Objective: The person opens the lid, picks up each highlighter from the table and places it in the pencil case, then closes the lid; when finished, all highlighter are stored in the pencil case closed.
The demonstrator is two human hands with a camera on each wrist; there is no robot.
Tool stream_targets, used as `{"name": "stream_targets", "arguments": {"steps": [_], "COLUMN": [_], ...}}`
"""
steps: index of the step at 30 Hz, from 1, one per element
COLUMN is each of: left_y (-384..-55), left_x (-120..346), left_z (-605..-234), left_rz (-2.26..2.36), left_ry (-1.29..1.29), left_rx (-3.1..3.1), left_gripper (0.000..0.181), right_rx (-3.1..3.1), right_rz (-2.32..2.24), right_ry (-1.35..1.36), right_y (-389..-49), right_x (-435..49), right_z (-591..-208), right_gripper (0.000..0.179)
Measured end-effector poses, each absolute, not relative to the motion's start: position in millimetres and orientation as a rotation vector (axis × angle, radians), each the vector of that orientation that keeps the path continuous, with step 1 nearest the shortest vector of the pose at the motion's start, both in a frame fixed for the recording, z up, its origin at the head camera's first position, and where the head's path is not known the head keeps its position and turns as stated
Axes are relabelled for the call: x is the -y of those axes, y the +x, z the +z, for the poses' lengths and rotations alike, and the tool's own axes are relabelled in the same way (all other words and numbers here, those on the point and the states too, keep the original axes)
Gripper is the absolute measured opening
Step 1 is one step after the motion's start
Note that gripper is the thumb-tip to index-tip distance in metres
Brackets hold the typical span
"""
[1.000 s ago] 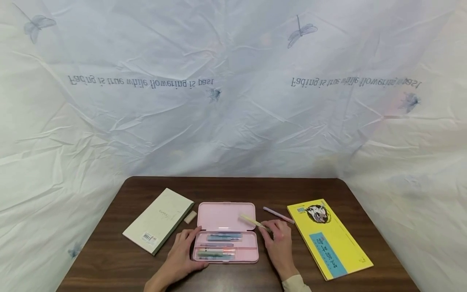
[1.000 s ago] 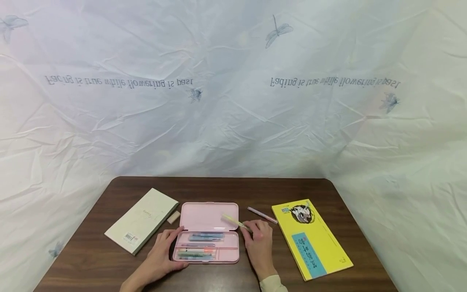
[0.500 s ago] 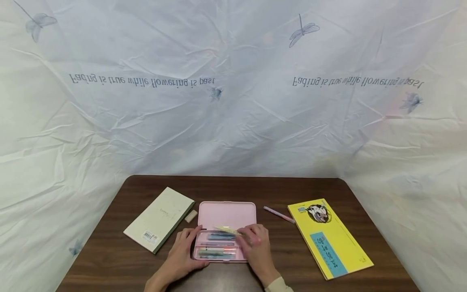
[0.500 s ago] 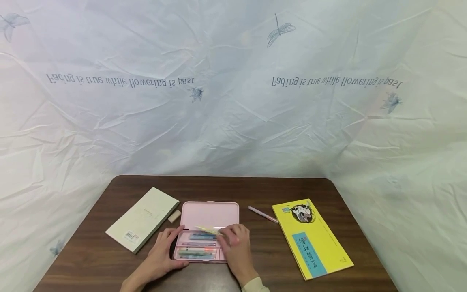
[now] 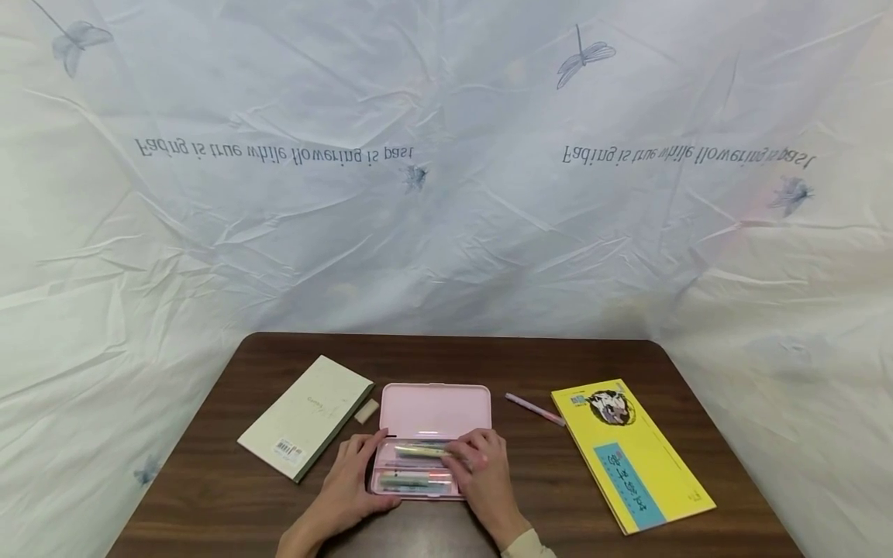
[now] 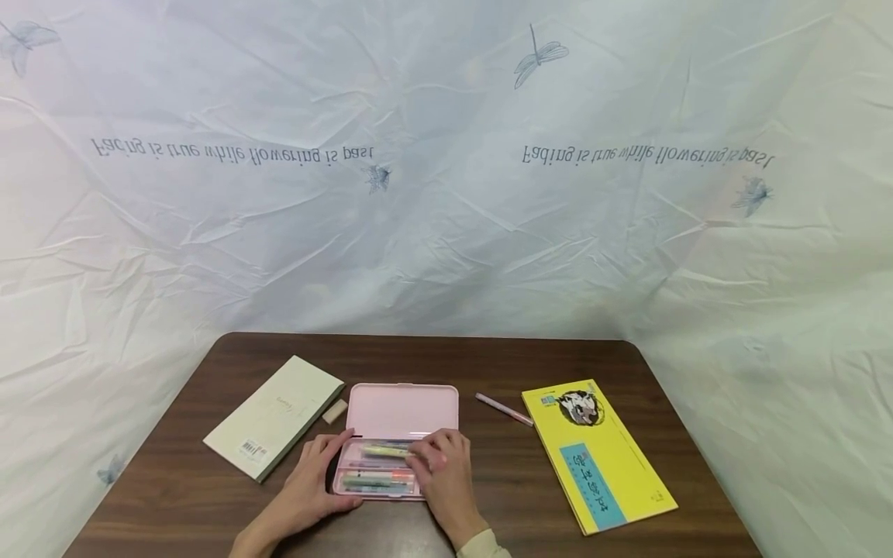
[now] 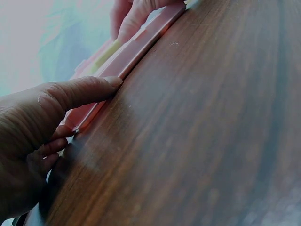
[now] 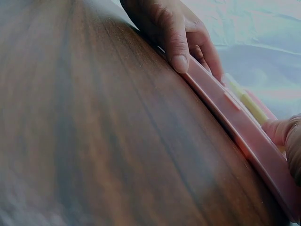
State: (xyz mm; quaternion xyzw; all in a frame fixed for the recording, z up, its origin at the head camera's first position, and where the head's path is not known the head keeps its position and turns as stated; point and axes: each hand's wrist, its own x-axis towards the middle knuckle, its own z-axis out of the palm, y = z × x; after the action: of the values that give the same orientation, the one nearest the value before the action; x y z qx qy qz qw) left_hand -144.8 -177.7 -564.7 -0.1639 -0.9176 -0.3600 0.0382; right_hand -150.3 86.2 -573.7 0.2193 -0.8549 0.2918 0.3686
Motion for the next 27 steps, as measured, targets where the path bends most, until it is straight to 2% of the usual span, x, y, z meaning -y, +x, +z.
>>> {"name": "stream_targets", "arguments": {"steps": [27], "left_y": [-146.2], "left_x": [177.9], "left_z": [-566.0], "left_rz": [-1.113], "left_ry": [-0.475], "left_rx": [2.850], "left_gripper": [0.107], "right_rx": [2.346], "right_rz": [0.811], "right_ry": [0.476], "right_y": [-147.4], "right_x": [-84.1], "right_z": [-574.0], "right_gripper": [0.020]}}
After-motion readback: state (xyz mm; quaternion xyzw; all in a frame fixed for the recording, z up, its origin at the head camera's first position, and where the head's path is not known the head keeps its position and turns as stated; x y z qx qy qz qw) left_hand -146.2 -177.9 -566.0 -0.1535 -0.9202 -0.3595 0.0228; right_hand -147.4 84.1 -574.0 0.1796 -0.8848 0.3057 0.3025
